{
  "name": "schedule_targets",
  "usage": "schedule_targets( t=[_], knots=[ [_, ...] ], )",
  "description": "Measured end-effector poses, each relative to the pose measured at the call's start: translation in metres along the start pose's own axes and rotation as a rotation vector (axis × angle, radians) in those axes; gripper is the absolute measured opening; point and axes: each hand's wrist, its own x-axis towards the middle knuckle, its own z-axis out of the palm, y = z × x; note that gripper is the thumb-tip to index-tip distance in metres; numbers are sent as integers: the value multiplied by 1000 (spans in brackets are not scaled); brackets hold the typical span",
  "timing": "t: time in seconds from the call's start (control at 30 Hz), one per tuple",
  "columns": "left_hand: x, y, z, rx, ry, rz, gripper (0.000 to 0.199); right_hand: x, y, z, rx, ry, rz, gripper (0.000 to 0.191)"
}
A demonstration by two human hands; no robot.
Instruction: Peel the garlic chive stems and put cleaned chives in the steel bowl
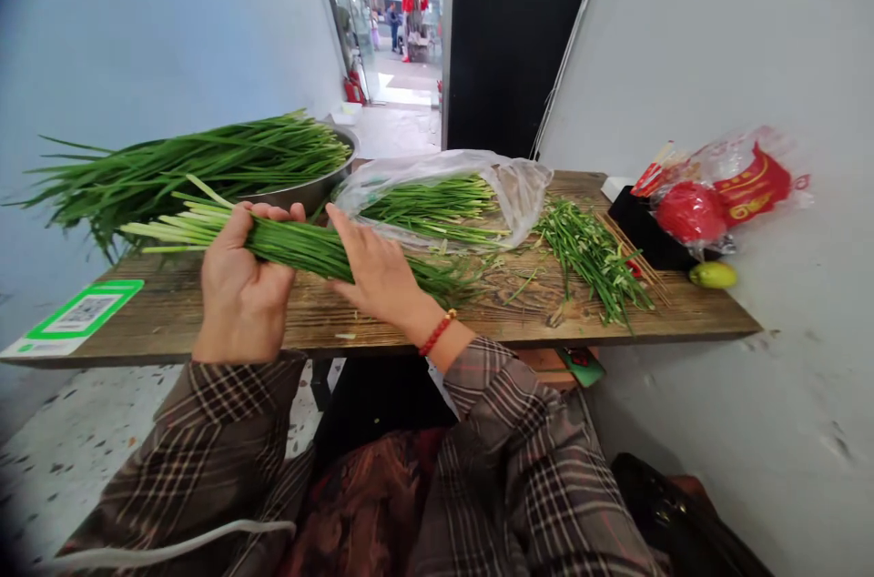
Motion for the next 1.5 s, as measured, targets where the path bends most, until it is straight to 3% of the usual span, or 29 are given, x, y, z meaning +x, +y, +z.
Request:
schedule_targets(
  t=[0.13,0.37,0.47,0.57,0.63,0.73,0.83,0.93,1.03,1.1,1.2,1.3,1.4,1.5],
  knots=[
    [2,13,-5,39,-68,13,32,-16,15,-2,-157,-104,74,53],
    [10,5,-12,15,-40,-6,32,-59,62,-49,-485,-151,82,35],
    [13,11,-8,3,-26,28,33,-80,92,-75,-511,-70,185,34],
    [17,28,-8,-14,-10,160,33,-102,122,-109,-547,96,359,32],
    [16,32,-6,8,7,198,32,-105,129,-126,-545,221,423,32],
    [6,10,3,82,-2,186,23,-84,107,-125,-304,406,391,30],
    [-10,-27,16,128,-105,108,6,-50,60,-90,-5,293,182,45],
    [-26,-52,26,157,-136,83,11,-30,21,-44,135,150,56,65],
    [-36,-60,26,257,-145,110,6,-28,7,-9,188,82,14,64],
    [-39,-59,24,326,-150,145,8,-31,8,4,200,82,18,61],
    [-39,-55,19,403,-190,139,12,-30,11,4,242,104,39,56],
    [-35,-46,17,409,-323,12,26,-24,7,-10,410,110,154,43],
    [-30,-37,17,372,-492,-157,38,-19,-1,-26,809,0,392,30],
    [-27,-31,19,317,-554,-277,43,-19,-8,-32,1232,-183,579,34]
  ],
)
